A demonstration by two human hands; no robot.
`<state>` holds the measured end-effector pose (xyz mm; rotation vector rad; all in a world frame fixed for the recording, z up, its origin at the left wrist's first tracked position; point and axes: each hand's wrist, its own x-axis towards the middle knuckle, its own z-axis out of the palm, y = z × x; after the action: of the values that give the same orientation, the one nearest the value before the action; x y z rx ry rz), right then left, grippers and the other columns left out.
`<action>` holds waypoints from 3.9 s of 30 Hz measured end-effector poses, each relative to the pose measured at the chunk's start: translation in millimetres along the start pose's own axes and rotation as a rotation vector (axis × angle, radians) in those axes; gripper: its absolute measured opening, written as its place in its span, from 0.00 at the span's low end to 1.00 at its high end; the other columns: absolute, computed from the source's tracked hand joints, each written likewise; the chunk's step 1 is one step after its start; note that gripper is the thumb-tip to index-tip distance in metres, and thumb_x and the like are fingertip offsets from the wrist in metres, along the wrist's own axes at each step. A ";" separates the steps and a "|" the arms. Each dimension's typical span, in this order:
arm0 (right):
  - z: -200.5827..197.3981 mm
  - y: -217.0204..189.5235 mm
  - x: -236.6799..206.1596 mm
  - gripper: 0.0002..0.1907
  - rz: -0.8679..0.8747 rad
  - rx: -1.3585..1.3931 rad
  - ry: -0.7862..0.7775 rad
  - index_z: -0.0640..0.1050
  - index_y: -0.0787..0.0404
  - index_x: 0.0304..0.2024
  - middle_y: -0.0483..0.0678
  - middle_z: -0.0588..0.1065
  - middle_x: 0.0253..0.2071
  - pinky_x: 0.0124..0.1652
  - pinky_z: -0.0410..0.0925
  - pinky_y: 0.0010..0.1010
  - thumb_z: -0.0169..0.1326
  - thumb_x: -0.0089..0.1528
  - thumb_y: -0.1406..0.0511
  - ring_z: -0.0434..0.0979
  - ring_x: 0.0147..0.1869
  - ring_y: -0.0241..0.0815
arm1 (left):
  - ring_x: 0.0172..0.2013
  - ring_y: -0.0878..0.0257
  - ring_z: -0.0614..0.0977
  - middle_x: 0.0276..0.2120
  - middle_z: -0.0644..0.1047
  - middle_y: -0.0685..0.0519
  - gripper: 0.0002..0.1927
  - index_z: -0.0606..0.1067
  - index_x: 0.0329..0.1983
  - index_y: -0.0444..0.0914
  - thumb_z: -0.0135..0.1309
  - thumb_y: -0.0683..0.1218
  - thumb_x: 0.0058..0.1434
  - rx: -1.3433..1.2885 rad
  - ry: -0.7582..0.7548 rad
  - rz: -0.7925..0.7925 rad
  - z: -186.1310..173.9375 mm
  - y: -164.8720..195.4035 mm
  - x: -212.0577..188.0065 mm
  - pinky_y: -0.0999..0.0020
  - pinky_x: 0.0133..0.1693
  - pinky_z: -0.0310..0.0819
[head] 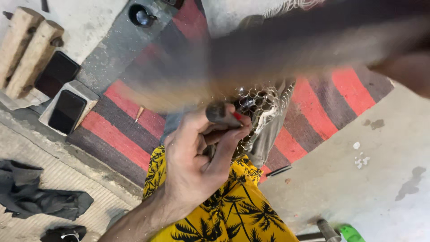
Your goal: The person sits on the floor with a brass elephant statue on their lap and hammers a chisel punch against its surface with a wooden mallet, repositioning the punch repeatedly to work different spots on the decorated metal body.
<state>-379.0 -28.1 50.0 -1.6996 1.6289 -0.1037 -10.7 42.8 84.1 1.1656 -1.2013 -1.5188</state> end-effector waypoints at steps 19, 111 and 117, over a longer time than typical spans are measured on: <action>-0.6 13.8 -26.4 0.13 0.018 0.031 0.063 0.69 0.67 0.42 0.53 0.76 0.31 0.35 0.72 0.30 0.62 0.67 0.70 0.79 0.34 0.40 | 0.42 0.59 0.88 0.44 0.82 0.47 0.16 0.73 0.54 0.35 0.61 0.33 0.64 0.431 -0.048 0.211 -2.8 7.2 0.2 0.69 0.42 0.83; 14.5 -17.0 -79.2 0.11 0.064 -0.063 0.258 0.76 0.69 0.37 0.55 0.78 0.31 0.33 0.71 0.31 0.66 0.56 0.72 0.80 0.33 0.43 | 0.47 0.63 0.88 0.48 0.83 0.49 0.20 0.70 0.63 0.36 0.58 0.37 0.69 0.194 -0.454 0.005 -22.1 17.8 45.8 0.69 0.48 0.85; -0.3 9.2 -76.9 0.10 -0.017 -0.068 0.118 0.78 0.67 0.37 0.52 0.78 0.34 0.37 0.71 0.29 0.63 0.54 0.73 0.81 0.37 0.41 | 0.42 0.64 0.89 0.45 0.83 0.49 0.20 0.71 0.63 0.38 0.59 0.38 0.69 0.242 -0.416 0.053 -21.8 19.6 42.4 0.71 0.42 0.87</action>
<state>-400.6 40.6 78.5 -1.7889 1.7225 -0.1612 3.4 -5.6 94.4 0.9837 -1.7198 -1.6590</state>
